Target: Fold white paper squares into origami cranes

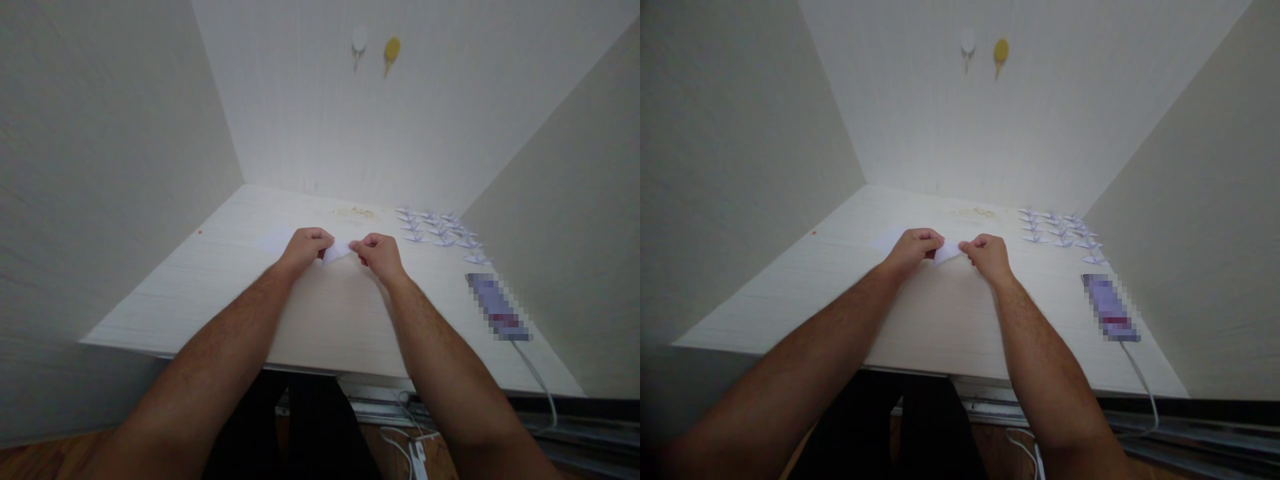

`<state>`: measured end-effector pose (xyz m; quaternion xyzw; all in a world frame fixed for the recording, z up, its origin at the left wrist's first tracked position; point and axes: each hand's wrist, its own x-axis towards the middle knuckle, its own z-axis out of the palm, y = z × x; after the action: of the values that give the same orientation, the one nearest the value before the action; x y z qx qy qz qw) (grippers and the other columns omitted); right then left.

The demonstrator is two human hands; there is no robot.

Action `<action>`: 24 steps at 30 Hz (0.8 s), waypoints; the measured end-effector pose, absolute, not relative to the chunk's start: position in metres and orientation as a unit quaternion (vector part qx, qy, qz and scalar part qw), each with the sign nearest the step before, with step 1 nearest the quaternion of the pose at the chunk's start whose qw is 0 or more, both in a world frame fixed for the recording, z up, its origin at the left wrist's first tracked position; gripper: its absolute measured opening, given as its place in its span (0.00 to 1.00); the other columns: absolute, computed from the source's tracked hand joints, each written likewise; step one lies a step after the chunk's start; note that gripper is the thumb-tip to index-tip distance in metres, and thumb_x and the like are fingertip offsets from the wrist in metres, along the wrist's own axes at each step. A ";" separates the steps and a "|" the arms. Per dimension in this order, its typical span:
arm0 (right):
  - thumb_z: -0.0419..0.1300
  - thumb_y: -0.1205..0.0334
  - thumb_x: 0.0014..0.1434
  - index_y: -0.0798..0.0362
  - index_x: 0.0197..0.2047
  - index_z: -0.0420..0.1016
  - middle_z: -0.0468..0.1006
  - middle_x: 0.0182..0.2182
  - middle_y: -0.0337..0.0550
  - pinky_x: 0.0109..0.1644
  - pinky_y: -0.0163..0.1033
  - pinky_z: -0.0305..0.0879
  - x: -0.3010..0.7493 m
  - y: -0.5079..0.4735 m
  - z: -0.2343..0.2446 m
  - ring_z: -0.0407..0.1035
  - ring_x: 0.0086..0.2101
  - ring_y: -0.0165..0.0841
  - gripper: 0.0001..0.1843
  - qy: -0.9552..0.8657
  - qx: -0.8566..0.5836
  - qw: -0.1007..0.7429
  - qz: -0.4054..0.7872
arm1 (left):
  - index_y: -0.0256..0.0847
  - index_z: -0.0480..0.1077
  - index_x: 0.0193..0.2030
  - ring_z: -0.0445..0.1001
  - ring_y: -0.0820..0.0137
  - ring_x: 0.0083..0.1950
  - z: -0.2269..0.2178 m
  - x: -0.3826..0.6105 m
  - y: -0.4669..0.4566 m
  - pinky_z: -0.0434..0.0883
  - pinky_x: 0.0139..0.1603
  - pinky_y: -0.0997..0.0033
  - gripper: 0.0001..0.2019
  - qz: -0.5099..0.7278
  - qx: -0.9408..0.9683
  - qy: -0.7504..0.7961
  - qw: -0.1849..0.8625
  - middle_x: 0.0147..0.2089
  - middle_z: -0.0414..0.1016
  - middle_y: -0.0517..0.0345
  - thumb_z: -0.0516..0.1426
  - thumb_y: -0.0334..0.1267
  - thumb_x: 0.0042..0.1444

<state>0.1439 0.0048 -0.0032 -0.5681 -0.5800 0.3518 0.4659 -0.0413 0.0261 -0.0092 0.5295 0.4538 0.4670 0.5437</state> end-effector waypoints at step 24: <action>0.69 0.52 0.42 0.55 0.31 0.72 0.77 0.22 0.39 0.21 0.31 0.61 0.133 0.004 -0.006 0.70 0.22 0.29 0.18 -0.578 -0.439 0.518 0.454 | 0.33 0.74 0.45 0.77 0.68 0.31 -0.007 -0.030 0.013 0.72 0.31 0.69 0.21 0.462 0.524 0.413 0.584 0.33 0.79 0.49 0.66 0.38 0.43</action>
<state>0.1326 0.0041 -0.0063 -0.4386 -0.5776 0.4536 0.5180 -0.0302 0.0131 -0.0068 0.5241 0.4128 0.4623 0.5841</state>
